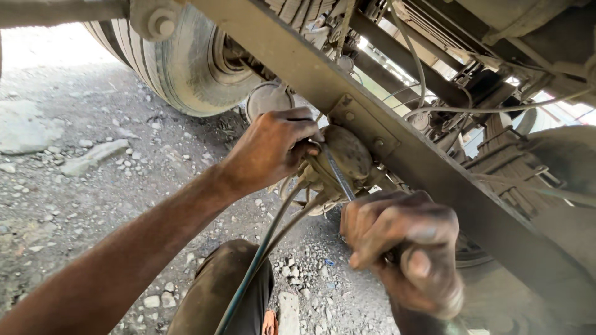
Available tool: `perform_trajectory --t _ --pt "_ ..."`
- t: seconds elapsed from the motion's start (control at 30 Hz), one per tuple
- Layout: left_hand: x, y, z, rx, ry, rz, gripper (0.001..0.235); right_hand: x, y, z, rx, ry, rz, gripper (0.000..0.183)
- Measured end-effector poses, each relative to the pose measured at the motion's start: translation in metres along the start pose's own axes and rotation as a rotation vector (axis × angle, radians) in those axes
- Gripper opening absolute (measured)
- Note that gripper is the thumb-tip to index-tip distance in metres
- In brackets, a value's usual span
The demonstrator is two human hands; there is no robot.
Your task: The person kneels under a truck and uses a wrench to loosen and tighten bolts on a brake chamber assembly. The person adjusts the connected air lines and repositions the assembly before standing up.
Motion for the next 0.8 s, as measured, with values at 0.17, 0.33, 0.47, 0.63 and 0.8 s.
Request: perform_trajectory --t 0.17,0.33,0.47,0.63,0.8 --pt "-0.007 0.002 0.009 0.025 -0.097 -0.016 0.026 -0.010 -0.004 0.004 0.039 -0.210 -0.086 0.062" --pt "-0.013 -0.005 0.019 0.042 -0.150 -0.028 0.019 0.005 -0.012 -0.006 -0.006 -0.100 -0.056 0.065" --pt "-0.011 -0.001 0.014 -0.042 -0.097 -0.013 0.021 0.009 -0.002 0.005 0.015 -0.035 -0.005 0.061" --pt "-0.014 0.000 0.020 -0.001 -0.125 -0.001 0.023 -0.012 0.003 -0.004 0.067 -0.115 -0.060 0.058" --pt "-0.011 -0.003 0.030 -0.021 -0.096 -0.010 0.013 -0.020 -0.005 -0.009 0.098 -0.066 -0.075 0.057"
Point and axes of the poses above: each hand's wrist, its own y-axis towards the middle knuckle, its own x-axis out of the back of the hand, z = x × y, the point moved 6 cm from there along y, towards the middle knuckle, and after that the axes turned 2 degrees about -z, right-handed, at the moved point
